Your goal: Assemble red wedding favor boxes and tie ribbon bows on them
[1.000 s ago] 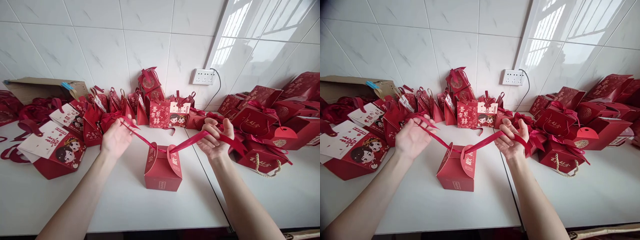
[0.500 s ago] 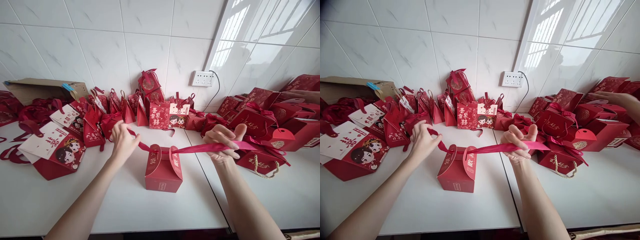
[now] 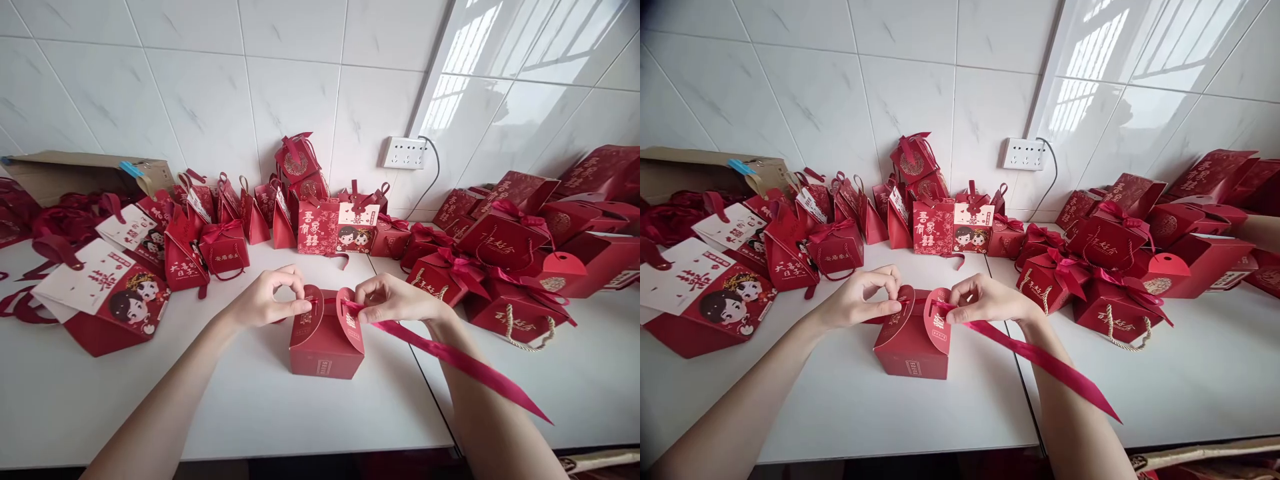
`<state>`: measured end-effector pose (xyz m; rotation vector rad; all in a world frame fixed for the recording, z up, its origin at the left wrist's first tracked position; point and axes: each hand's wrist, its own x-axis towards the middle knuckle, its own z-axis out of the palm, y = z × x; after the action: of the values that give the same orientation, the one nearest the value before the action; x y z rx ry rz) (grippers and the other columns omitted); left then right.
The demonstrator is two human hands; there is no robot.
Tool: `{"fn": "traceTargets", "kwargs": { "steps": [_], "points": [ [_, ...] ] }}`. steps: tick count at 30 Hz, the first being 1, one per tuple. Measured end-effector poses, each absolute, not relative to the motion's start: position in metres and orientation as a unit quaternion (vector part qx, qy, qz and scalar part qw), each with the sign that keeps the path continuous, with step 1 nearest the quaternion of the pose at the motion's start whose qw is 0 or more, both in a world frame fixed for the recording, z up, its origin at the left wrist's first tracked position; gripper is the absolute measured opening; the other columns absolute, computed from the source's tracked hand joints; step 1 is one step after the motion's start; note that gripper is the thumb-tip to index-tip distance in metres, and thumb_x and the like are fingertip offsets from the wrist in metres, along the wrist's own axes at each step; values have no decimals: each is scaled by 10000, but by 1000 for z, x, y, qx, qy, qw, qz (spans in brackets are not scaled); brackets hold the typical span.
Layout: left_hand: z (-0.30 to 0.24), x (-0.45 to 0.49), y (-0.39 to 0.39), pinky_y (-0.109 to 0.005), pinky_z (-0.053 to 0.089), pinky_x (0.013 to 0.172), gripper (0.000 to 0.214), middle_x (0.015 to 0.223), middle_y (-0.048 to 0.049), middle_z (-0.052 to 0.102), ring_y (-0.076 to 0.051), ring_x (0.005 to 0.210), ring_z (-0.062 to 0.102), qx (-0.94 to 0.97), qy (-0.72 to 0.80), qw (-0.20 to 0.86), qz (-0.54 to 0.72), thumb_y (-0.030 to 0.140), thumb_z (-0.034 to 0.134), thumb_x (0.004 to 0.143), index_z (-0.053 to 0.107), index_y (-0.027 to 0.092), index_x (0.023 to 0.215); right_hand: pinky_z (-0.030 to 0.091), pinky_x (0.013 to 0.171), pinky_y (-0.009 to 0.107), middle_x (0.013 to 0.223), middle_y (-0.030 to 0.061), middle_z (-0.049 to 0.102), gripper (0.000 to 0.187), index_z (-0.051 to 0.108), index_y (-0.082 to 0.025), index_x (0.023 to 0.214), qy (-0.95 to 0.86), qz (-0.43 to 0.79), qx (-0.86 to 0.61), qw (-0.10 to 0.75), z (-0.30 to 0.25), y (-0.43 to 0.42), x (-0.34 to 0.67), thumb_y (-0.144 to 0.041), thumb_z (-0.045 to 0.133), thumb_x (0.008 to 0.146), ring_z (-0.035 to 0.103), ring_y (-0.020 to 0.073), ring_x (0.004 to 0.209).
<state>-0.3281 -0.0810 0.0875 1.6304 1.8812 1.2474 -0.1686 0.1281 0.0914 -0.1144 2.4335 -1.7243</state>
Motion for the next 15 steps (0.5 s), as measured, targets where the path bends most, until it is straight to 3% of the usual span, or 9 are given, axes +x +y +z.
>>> {"fn": "traceTargets", "kwargs": {
  "steps": [5, 10, 12, 15],
  "points": [
    [91, -331, -83, -228, 372, 534, 283, 649, 7, 515, -95, 574, 475, 537, 640, 249, 490, 355, 632, 762, 529, 151, 596, 200, 375, 184, 512, -69, 404, 355, 531, -130, 638, 761, -641, -69, 73, 92, 128, -165, -418, 702, 759, 322, 25, 406],
    [97, -331, -90, -197, 316, 413, 302, 410, 59, 456, -61, 378, 404, 482, 655, 349, 465, 404, 650, 764, 553, 151, 630, 176, 346, 166, 486, -80, 357, 389, 480, -140, 600, 723, -676, -91, 107, 91, 124, -165, -417, 687, 776, 301, 14, 377],
    [100, -330, -92, -202, 354, 415, 294, 367, 62, 457, -77, 357, 440, 470, 657, 367, 462, 405, 646, 773, 560, 158, 639, 176, 343, 161, 503, -81, 340, 389, 469, -141, 588, 716, -685, -90, 102, 89, 124, -165, -400, 679, 788, 287, 9, 384],
    [103, -327, -93, -229, 468, 520, 284, 485, 4, 614, -128, 487, 604, 473, 662, 358, 459, 389, 647, 783, 561, 163, 633, 217, 340, 154, 600, -45, 390, 358, 502, -133, 592, 697, -706, -101, 70, 89, 123, -166, -375, 684, 782, 313, 18, 436]
  ]
}}
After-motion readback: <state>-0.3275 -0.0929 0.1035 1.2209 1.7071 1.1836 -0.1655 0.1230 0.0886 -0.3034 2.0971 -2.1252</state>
